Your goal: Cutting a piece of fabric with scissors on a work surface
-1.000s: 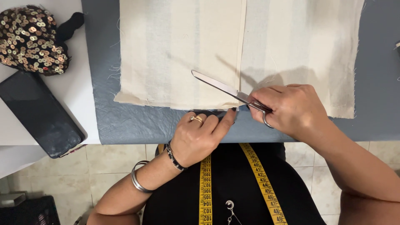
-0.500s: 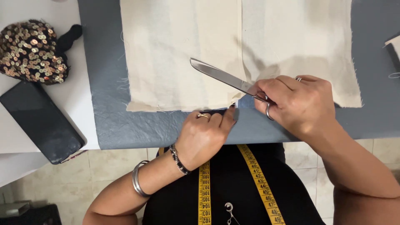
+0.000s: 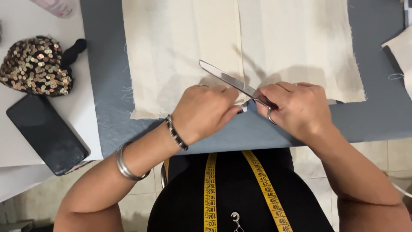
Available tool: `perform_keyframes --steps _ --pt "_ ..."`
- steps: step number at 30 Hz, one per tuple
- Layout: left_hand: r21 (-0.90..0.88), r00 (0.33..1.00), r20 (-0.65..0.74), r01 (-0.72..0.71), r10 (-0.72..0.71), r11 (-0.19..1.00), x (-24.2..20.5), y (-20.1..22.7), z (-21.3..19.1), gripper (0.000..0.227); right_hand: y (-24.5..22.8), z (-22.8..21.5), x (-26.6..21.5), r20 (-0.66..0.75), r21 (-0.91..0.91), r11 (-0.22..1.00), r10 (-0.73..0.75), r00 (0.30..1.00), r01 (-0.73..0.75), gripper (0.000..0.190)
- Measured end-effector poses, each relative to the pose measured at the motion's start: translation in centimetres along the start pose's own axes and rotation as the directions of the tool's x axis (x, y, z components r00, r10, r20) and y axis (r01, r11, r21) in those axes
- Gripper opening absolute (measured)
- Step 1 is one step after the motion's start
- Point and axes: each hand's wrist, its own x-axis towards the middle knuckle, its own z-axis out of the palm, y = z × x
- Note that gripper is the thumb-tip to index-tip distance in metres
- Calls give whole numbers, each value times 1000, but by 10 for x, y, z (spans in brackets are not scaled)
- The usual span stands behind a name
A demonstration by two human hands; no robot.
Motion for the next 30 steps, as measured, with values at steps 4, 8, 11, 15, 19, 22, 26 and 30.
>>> perform_keyframes --steps 4,8,11,15,19,22,26,30 --pt "-12 984 -116 -141 139 990 18 -8 8 5 0 -9 0 -12 -34 999 24 1000 -25 8" --pt "-338 982 -14 -183 189 923 30 -21 10 18 16 -42 -16 302 178 980 31 953 -88 43" --pt "-456 975 -38 -214 221 864 31 -30 11 22 40 -53 -38 579 111 993 -25 815 -48 56" --pt "-478 958 -107 -283 265 831 27 -38 19 33 48 -59 -51 789 -166 983 178 588 -74 47" --pt "-401 949 -167 -314 268 861 23 -46 42 20 49 -62 -42 736 -189 981 170 655 -43 50" --pt "-400 951 -203 -299 234 866 23 -47 52 18 46 -60 -29 796 -289 952 296 528 -98 50" --pt "-397 934 -233 -346 271 850 22 -48 53 23 44 -49 -19 829 -216 976 196 523 -24 45" --pt "-350 936 -231 -334 265 875 23 -49 60 19 51 -38 -16 817 -161 987 118 564 26 42"
